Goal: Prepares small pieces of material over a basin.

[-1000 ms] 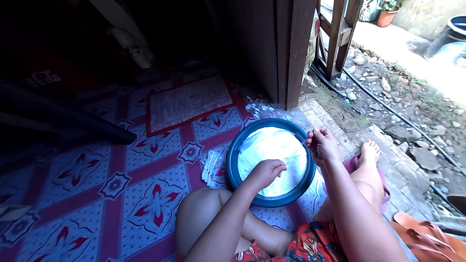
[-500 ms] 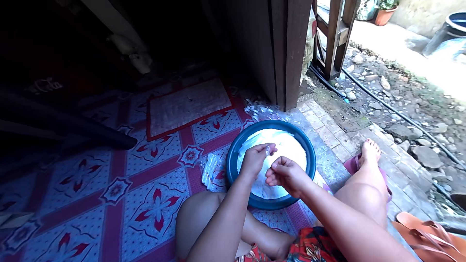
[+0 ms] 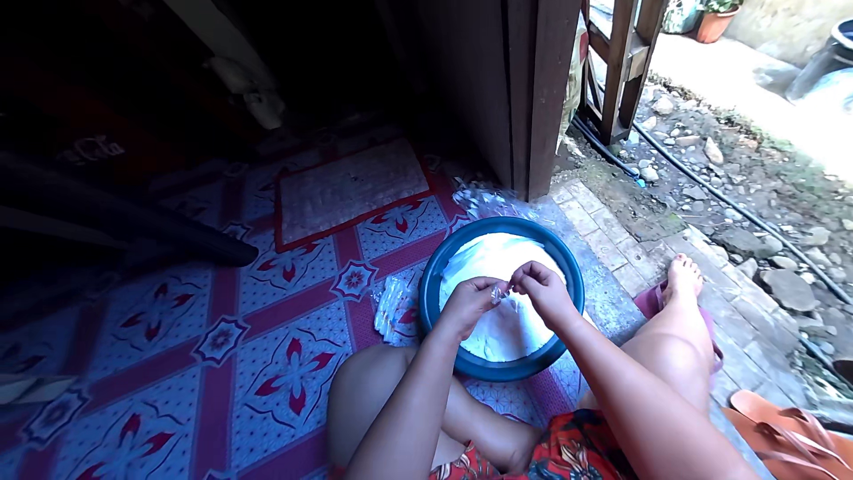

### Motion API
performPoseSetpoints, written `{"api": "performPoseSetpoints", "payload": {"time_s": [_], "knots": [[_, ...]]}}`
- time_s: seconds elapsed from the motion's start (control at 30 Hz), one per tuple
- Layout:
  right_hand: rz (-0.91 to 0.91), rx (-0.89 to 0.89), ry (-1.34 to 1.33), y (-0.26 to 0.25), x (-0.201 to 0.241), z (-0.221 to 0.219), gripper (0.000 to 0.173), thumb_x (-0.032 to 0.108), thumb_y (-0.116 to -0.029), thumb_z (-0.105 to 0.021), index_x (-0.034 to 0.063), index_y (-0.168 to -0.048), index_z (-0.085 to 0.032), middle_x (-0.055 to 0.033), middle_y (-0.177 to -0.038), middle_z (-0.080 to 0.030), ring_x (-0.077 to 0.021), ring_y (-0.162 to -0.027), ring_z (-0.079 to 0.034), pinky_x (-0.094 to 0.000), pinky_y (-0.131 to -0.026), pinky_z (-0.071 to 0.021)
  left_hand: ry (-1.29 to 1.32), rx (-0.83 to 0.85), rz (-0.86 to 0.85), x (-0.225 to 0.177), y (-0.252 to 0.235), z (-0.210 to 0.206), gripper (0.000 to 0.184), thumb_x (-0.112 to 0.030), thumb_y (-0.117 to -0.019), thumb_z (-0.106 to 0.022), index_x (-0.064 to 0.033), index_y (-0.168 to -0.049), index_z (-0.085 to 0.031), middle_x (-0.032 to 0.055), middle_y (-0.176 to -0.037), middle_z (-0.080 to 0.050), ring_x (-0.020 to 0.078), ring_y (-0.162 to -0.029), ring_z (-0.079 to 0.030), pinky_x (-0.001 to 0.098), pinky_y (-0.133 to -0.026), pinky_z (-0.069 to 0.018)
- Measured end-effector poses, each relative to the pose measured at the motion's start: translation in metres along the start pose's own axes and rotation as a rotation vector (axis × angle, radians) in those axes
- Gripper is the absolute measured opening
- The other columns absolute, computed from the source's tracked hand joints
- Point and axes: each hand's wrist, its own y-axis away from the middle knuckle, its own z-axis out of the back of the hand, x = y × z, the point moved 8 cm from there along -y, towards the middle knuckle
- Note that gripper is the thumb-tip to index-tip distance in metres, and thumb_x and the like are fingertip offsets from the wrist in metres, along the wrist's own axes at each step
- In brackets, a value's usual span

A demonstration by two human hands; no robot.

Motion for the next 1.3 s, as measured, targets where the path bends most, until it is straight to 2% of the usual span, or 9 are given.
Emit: {"api": "performPoseSetpoints", "payload": {"time_s": [0.2,0.3,0.63,0.77,0.9,1.03,1.13,1.2,1.3], "knots": [[0.316,0.055,0.522,0.008,0.006,-0.018,0.018,0.02,-0.0828,-0.071,0.0037,-0.088,-0.07,-0.0135,-0.105,-0.067,-0.0242,-0.103,-0.064,-0.0418,-0.088,-0.0529,0.224,-0.178,0.009,0.02,-0.01,0.0,0.016,0.003,-0.1,-0.057,0.0059,-0.116,-0.058,0.0086,-0.09,-0.067,0.0115,-0.076,-0.066,0.0254,-0.072,-0.0578],[0.331,-0.009,0.556,0.006,0.002,-0.022,0.02,0.022,-0.0844,-0.072,0.0018,-0.084,-0.072,-0.0156,-0.105,-0.068,-0.03,-0.105,-0.064,-0.0473,-0.095,-0.0501,0.309,-0.216,0.006,0.029,-0.012,-0.005,0.023,0.002,-0.1027,-0.051,0.0039,-0.125,-0.053,0.0093,-0.093,-0.065,0.0125,-0.077,-0.065,0.0268,-0.07,-0.0564],[-0.199,-0.006,0.412,-0.011,-0.031,0.0,0.015,0.014,-0.0916,-0.068,-0.0006,-0.09,-0.069,-0.0197,-0.126,-0.06,-0.0255,-0.119,-0.057,-0.0415,-0.1,-0.0473,0.359,-0.199,-0.018,0.033,-0.017,-0.006,0.022,0.001,-0.1047,-0.046,-0.0001,-0.126,-0.05,0.0078,-0.089,-0.061,0.0161,-0.081,-0.064,0.0345,-0.079,-0.0572],[-0.234,-0.015,0.392,-0.012,-0.039,0.003,0.015,0.016,-0.089,-0.071,0.0011,-0.09,-0.067,-0.0181,-0.119,-0.061,-0.0231,-0.109,-0.06,-0.0394,-0.093,-0.0497,0.247,-0.191,-0.033,0.032,-0.018,-0.006,0.022,-0.003,-0.106,-0.047,0.0001,-0.127,-0.054,0.0067,-0.087,-0.061,0.0148,-0.08,-0.062,0.0327,-0.08,-0.0556],[-0.06,0.02,0.444,-0.012,-0.023,-0.002,0.026,0.011,-0.0877,-0.074,0.0035,-0.112,-0.069,-0.0214,-0.126,-0.059,-0.0253,-0.108,-0.062,-0.037,-0.088,-0.0543,0.144,-0.207,-0.069,0.03,-0.02,-0.002,0.025,-0.007,-0.1073,-0.046,-0.0007,-0.13,-0.055,0.0058,-0.086,-0.061,0.014,-0.078,-0.062,0.0305,-0.075,-0.0542],[0.261,0.055,0.564,-0.004,0.001,-0.013,0.01,0.011,-0.0853,-0.074,0.0047,-0.093,-0.076,-0.0207,-0.123,-0.064,-0.0286,-0.111,-0.064,-0.0418,-0.095,-0.0539,0.084,-0.22,-0.092,0.029,-0.021,0.002,0.026,-0.01,-0.1082,-0.046,-0.0022,-0.13,-0.058,0.0051,-0.086,-0.059,0.0116,-0.073,-0.059,0.0273,-0.069,-0.0528],[0.339,0.09,0.582,0.002,0.005,-0.016,0.009,0.009,-0.0835,-0.073,-0.0002,-0.083,-0.073,-0.0228,-0.121,-0.065,-0.0346,-0.112,-0.063,-0.0478,-0.099,-0.0509,0.008,-0.192,-0.141,0.031,-0.022,-0.004,0.026,-0.011,-0.1085,-0.044,-0.0025,-0.127,-0.06,0.003,-0.084,-0.056,0.0096,-0.07,-0.055,0.0262,-0.067,-0.0498],[0.323,0.121,0.588,0.003,0.004,-0.019,0.009,0.006,-0.0828,-0.072,-0.0027,-0.084,-0.072,-0.0233,-0.12,-0.064,-0.0362,-0.113,-0.062,-0.0481,-0.1,-0.05,0.001,-0.178,-0.158,0.039,-0.026,-0.007,0.027,-0.012,-0.1089,-0.043,-0.0032,-0.128,-0.06,0.004,-0.086,-0.057,0.0106,-0.072,-0.056,0.0278,-0.068,-0.0505],[0.263,0.134,0.606,0.006,0.008,-0.022,0.018,0.004,-0.086,-0.07,-0.0055,-0.102,-0.071,-0.0244,-0.124,-0.063,-0.0381,-0.117,-0.061,-0.0488,-0.103,-0.0495,0.002,-0.172,-0.152,0.052,-0.031,-0.005,0.031,-0.013,-0.1095,-0.041,-0.0038,-0.136,-0.055,0.0102,-0.1,-0.064,0.015,-0.079,-0.062,0.033,-0.072,-0.0536]]}}
